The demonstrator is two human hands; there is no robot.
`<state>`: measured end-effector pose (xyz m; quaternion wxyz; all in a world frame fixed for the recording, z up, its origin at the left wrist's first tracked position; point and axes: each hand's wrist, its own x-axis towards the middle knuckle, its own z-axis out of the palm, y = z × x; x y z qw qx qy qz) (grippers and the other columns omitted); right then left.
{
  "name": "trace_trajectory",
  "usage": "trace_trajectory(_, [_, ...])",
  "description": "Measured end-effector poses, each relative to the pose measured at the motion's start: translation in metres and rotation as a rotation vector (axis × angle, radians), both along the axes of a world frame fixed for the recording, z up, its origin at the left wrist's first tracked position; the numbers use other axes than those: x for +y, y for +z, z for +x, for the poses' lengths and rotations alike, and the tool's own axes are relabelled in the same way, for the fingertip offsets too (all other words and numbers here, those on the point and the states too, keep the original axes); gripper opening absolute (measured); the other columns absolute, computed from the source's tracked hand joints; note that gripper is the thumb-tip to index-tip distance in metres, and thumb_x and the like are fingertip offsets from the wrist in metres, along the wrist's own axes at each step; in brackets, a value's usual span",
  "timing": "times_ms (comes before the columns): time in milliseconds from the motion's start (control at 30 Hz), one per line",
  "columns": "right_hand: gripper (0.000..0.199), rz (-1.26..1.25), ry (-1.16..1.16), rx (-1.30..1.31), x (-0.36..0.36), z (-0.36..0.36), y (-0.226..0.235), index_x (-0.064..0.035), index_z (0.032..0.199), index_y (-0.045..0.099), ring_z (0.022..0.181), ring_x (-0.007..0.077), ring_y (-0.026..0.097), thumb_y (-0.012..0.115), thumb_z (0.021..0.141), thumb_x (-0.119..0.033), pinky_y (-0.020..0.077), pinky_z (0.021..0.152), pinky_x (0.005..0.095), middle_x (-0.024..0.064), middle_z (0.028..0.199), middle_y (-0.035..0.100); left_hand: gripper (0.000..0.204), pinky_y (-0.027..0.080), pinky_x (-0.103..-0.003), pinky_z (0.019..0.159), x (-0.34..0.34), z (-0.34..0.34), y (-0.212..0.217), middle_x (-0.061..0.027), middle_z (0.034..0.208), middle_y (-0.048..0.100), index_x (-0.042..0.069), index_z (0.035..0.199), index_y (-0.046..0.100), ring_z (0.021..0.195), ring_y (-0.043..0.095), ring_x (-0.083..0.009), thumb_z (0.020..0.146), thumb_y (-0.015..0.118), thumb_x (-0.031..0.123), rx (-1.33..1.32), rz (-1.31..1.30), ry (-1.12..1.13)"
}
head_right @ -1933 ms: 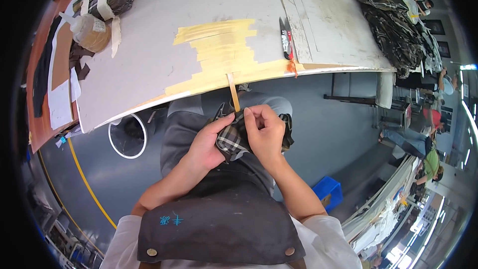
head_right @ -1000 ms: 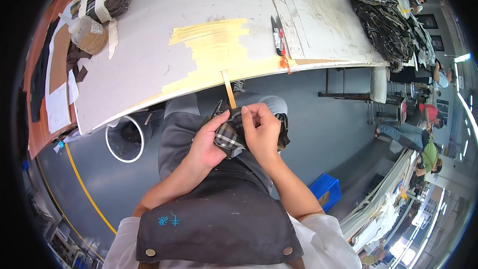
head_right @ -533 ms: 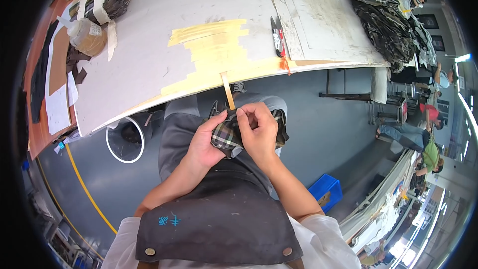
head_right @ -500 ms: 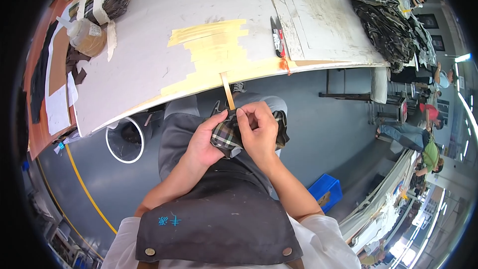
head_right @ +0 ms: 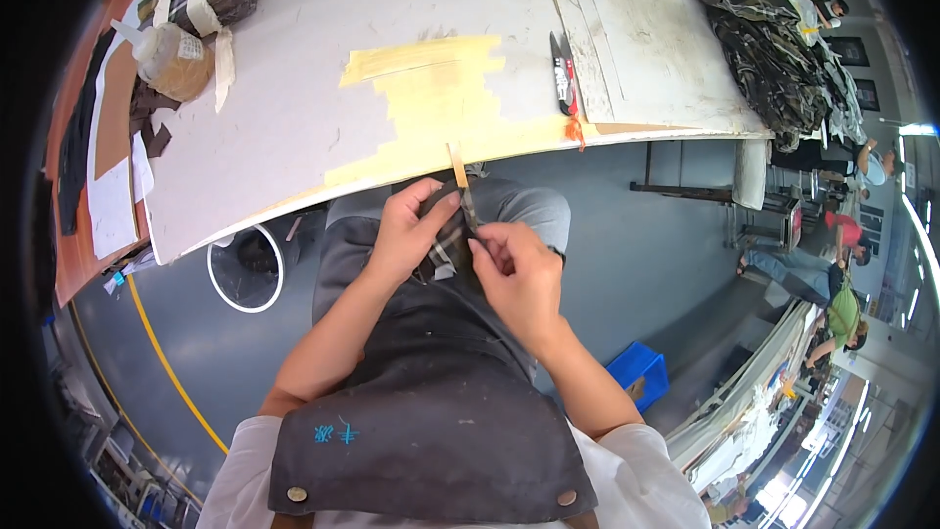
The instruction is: Manually aligning and preparing plaid fabric pieces for assembly.
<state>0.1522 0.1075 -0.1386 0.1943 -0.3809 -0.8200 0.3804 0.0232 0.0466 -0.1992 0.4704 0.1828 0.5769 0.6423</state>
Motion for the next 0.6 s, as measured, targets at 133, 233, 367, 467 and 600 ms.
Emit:
trace_trajectory(133, [0.013, 0.166, 0.142, 0.076, -0.012, -0.011, 0.006, -0.0031, 0.083, 0.059, 0.047, 0.0067, 0.047, 0.067, 0.074, 0.002, 0.0386, 0.043, 0.0198, 0.0005, 0.060, 0.049, 0.013, 0.038, -0.029, 0.047, 0.015, 0.011, -0.010, -0.0167, 0.061, 0.056, -0.004, 0.076, 0.057, 0.046, 0.047, -0.0196, 0.079, 0.061, 0.007, 0.511, 0.037, 0.360])
trace_trajectory(233, [0.020, -0.166, 0.100, 0.059, -0.007, -0.007, 0.004, -0.0004, 0.094, 0.054, 0.052, 0.0023, 0.046, 0.065, 0.078, 0.000, 0.0377, 0.045, 0.0181, -0.0005, 0.064, 0.052, 0.013, 0.041, -0.034, 0.050, 0.009, 0.004, -0.007, -0.0191, 0.064, 0.057, -0.005, 0.079, 0.058, 0.051, 0.054, -0.0294, 0.077, 0.061, 0.008, 0.463, -0.134, 0.149])
trace_trajectory(367, [0.017, -0.410, -0.065, 0.204, 0.004, -0.010, -0.004, 0.0004, 0.098, 0.053, 0.058, -0.0002, 0.046, 0.061, 0.084, -0.005, 0.0380, 0.052, 0.0153, -0.0029, 0.069, 0.054, 0.015, 0.045, -0.034, 0.057, -0.008, 0.003, 0.009, -0.0150, 0.071, 0.061, -0.003, 0.085, 0.060, 0.057, 0.057, -0.0304, 0.075, 0.066, 0.007, 0.794, -0.006, 0.284])
trace_trajectory(467, [0.017, -0.447, -0.058, 0.272, 0.016, -0.017, -0.012, 0.0005, 0.097, 0.054, 0.058, 0.0000, 0.046, 0.062, 0.083, -0.004, 0.0378, 0.051, 0.0152, -0.0024, 0.070, 0.054, 0.017, 0.047, -0.029, 0.060, -0.020, 0.004, 0.024, -0.0087, 0.074, 0.062, -0.001, 0.090, 0.061, 0.061, 0.059, -0.0221, 0.076, 0.067, 0.005, 0.951, 0.097, 0.340])
trace_trajectory(600, [0.015, -0.539, 0.002, 0.247, 0.024, -0.018, -0.017, 0.0007, 0.094, 0.056, 0.059, 0.0008, 0.048, 0.063, 0.082, -0.003, 0.0384, 0.051, 0.0151, -0.0014, 0.072, 0.055, 0.012, 0.043, -0.019, 0.058, -0.017, 0.005, 0.038, -0.0035, 0.077, 0.061, -0.002, 0.092, 0.061, 0.067, 0.055, -0.0069, 0.086, 0.059, 0.008, -0.043, -0.052, 0.086])
